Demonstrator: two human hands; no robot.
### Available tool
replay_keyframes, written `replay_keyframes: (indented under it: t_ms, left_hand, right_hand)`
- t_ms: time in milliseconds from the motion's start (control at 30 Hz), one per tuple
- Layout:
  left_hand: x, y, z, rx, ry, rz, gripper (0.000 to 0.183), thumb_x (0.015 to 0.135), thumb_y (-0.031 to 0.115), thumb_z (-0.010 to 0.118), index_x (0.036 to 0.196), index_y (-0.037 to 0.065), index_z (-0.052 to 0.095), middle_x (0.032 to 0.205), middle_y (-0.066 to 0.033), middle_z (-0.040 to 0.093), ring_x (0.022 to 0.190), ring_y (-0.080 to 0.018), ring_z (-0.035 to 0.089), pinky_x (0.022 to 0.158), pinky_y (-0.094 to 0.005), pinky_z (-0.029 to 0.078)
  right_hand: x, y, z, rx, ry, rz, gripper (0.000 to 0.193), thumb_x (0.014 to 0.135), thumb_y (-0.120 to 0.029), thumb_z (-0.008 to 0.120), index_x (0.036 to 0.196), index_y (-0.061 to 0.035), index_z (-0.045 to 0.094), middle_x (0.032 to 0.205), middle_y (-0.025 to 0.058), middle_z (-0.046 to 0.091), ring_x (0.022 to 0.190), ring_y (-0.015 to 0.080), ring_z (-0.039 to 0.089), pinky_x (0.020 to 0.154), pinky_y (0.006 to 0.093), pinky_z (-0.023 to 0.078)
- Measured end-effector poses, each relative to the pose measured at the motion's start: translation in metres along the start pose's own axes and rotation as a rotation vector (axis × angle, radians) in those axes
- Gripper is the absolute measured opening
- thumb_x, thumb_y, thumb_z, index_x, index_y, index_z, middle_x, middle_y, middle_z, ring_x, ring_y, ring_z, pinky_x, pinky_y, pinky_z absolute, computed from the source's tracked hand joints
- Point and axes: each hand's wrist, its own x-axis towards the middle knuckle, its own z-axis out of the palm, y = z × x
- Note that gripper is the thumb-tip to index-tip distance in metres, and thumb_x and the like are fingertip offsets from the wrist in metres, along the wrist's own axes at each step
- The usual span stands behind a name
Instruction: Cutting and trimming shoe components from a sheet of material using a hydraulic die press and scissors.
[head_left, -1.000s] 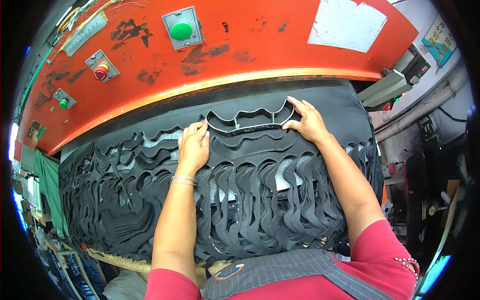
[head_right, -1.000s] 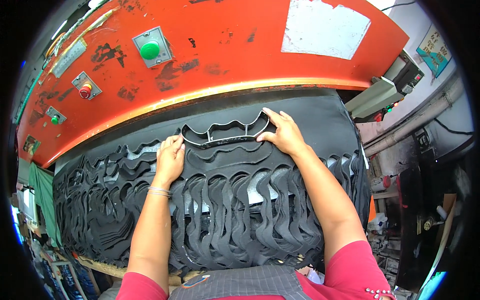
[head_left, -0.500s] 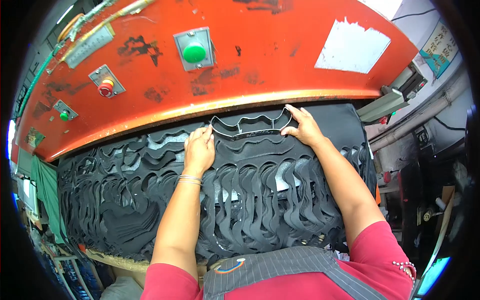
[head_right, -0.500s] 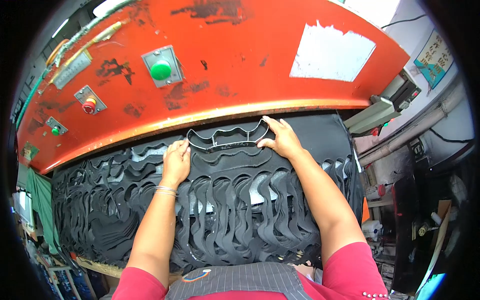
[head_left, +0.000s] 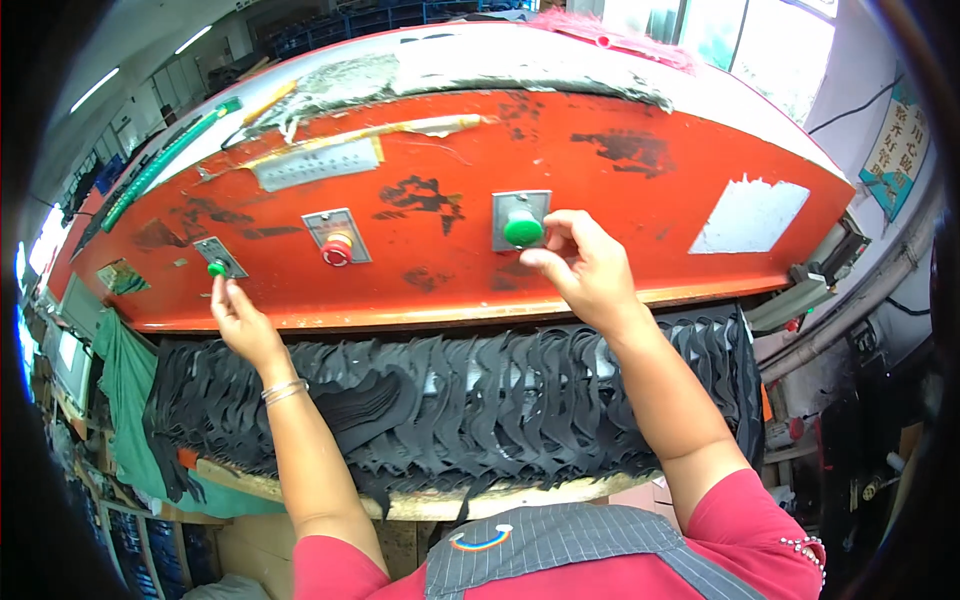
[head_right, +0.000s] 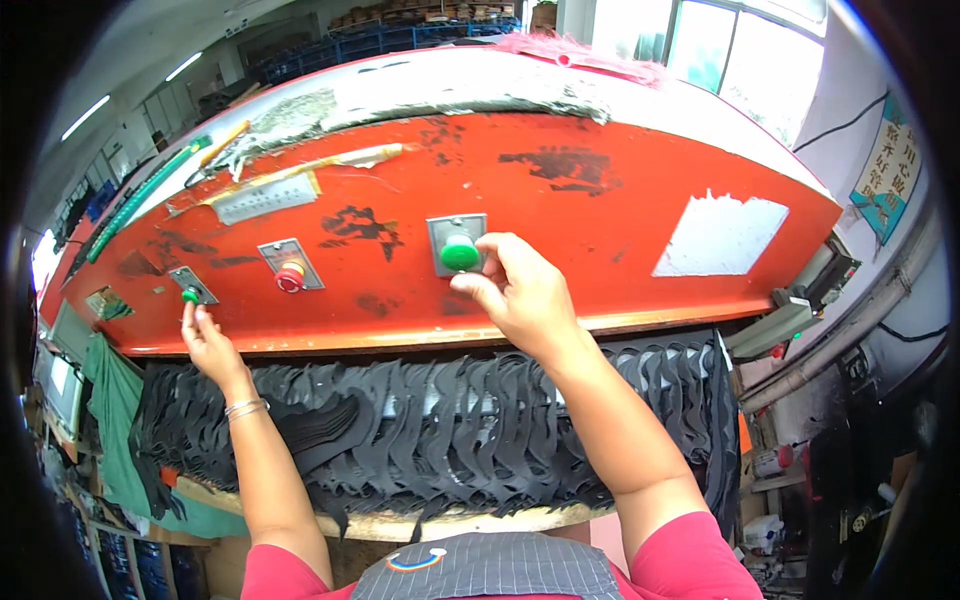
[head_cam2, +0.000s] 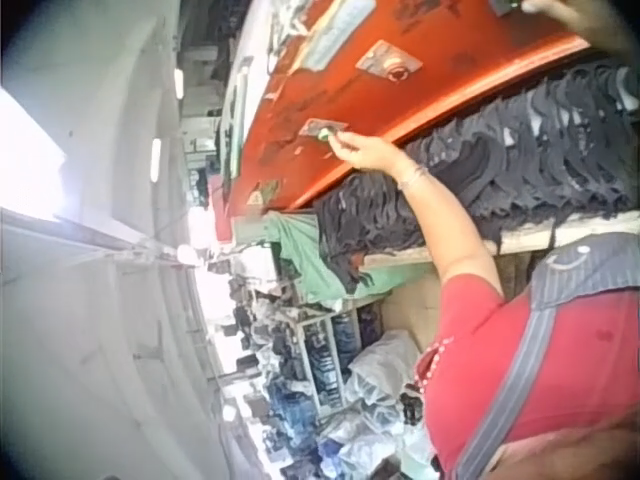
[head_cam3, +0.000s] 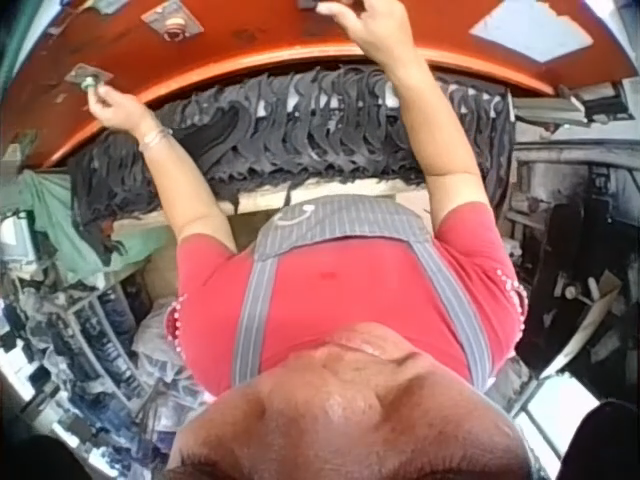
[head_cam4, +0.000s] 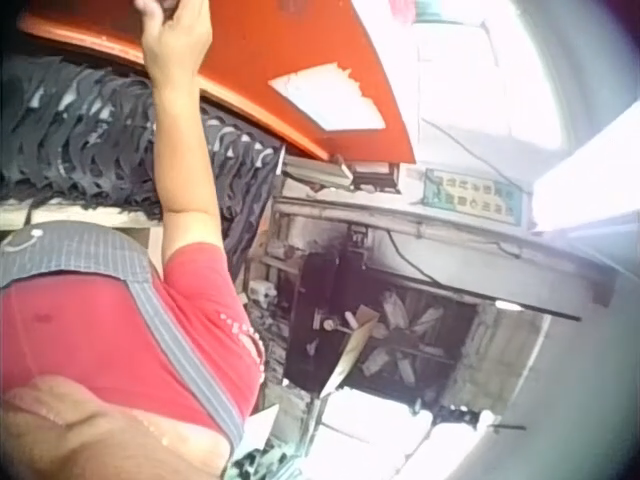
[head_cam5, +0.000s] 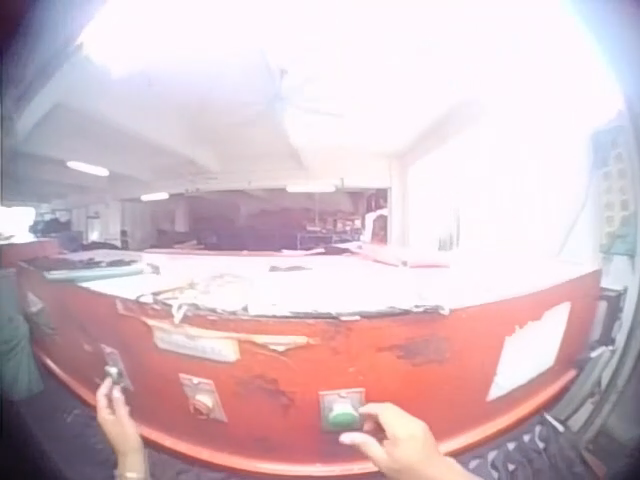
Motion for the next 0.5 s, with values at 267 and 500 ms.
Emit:
replay_keyframes:
  t_ms: [267, 500]
  left_hand:
    - [0.071, -0.007, 0.001, 0.641, 0.117, 0.213, 0.072, 0.100, 0.043, 0.032, 0.146, -0.007, 0.009, 0.152, -0.0295, 0.007, 0.142, -0.0397, 0.010, 0.114, -0.0479, 0.010]
    - [0.021, 0.025, -0.008, 0.397, -0.239, 0.437, 0.068, 0.093, 0.026, 0.058, 0.142, -0.008, 0.026, 0.146, -0.0275, 0.029, 0.136, -0.0377, 0.029, 0.112, -0.0429, 0.022]
  right_hand:
    - [-0.012, -0.006, 0.036, -0.117, 0.197, 0.093, 0.025, 0.082, -0.022, 0.073, 0.087, -0.0059, 0.054, 0.068, 0.0084, 0.061, 0.058, 0.0203, 0.061, 0.053, 0.0331, 0.047]
    - [-0.078, -0.013, 0.008, -0.222, -0.012, 0.205, 0.024, 0.089, -0.030, 0.060, 0.081, -0.0070, 0.057, 0.070, 0.0130, 0.062, 0.066, 0.0352, 0.061, 0.058, 0.0393, 0.049]
